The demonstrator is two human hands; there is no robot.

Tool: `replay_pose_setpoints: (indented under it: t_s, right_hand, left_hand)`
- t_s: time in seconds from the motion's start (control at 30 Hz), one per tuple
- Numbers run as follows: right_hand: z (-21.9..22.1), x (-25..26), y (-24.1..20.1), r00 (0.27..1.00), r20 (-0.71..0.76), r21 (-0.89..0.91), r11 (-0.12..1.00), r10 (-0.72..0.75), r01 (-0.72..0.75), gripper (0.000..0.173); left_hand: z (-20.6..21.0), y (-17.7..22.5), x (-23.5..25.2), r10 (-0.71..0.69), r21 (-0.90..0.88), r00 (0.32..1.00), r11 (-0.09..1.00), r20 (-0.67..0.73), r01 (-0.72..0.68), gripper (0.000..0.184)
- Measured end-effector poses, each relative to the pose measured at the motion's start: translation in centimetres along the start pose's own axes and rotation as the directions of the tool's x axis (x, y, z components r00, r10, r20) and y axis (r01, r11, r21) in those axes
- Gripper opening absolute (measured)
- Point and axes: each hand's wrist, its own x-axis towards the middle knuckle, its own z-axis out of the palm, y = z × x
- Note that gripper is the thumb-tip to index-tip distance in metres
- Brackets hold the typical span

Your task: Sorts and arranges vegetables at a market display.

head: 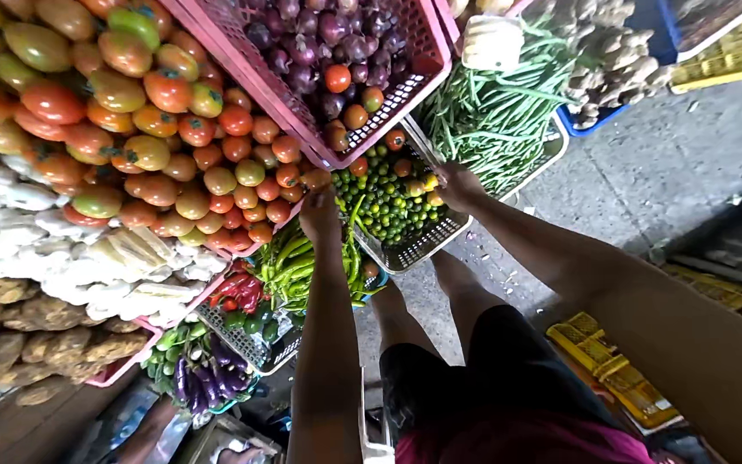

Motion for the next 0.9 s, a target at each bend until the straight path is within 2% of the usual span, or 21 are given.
replay_pose_setpoints:
  t_s: [0.07, 0.13, 0.23, 0.3, 0.37, 0.43, 0.53, 0.7, 0.8, 0.9]
  right_hand:
    - [0.7, 0.3, 0.2, 0.998, -0.017, -0.114, 0.992, -0.064, 0.062, 0.051]
    - [1.4, 0.7, -0.7, 0.99, 0.015, -0.205, 0.968, -0.142, 0.142, 0.052]
    - [2.8, 1.1, -2.2, 0.956, 0.111, -0.277, 0.916, -0.27, 0.291, 0.068]
    - [4.0, 2.0, -2.4, 0.941, 0.146, -0.344, 0.876, -0.305, 0.338, 0.065]
    - [4.6, 2.5, -2.7, 0.947, 0.166, -0.402, 0.858, -0.277, 0.321, 0.058]
    - [4.9, 2.8, -3.4, 0.961, 0.168, -0.421, 0.865, -0.22, 0.272, 0.06]
    - [6.5, 3.3, -2.3, 0.975, 0.105, -0.405, 0.887, -0.196, 0.222, 0.072]
    - [6.0, 4.0, -1.7, 0.981, 0.103, -0.35, 0.917, -0.167, 0.192, 0.076]
    - [5.0, 3.5, -1.9, 0.985, 0.089, -0.259, 0.951, -0.151, 0.169, 0.082]
    - [3.1, 2.0, -2.9, 0.992, 0.017, -0.044, 0.991, -0.123, 0.124, 0.065]
  left_hand:
    - [0.6, 0.0, 0.5, -0.058, -0.102, 0.996, 0.993, -0.072, 0.05, 0.054]
    - [0.8, 0.6, 0.7, -0.041, -0.081, 0.985, 0.996, -0.165, 0.028, 0.063]
    - [0.6, 2.5, -0.2, 0.077, 0.103, 0.97, 0.993, -0.229, -0.055, 0.062]
    - [0.5, 3.0, -0.2, 0.147, 0.285, 0.969, 0.955, -0.2, -0.086, 0.056]
    - [0.2, 3.3, -0.3, 0.192, 0.374, 0.967, 0.92, -0.166, -0.118, 0.051]
    - [-1.4, 4.4, -0.7, 0.269, 0.428, 0.946, 0.888, -0.184, -0.169, 0.052]
    - [-4.6, 5.9, 0.1, 0.371, 0.596, 0.903, 0.783, -0.218, -0.178, 0.058]
    - [-7.0, 6.9, 2.1, 0.374, 0.738, 0.91, 0.663, -0.178, -0.128, 0.061]
    - [-7.3, 6.2, 1.3, 0.409, 0.714, 0.891, 0.683, -0.198, -0.155, 0.063]
    - [-7.4, 5.3, -1.7, 0.431, 0.606, 0.886, 0.755, -0.171, -0.251, 0.056]
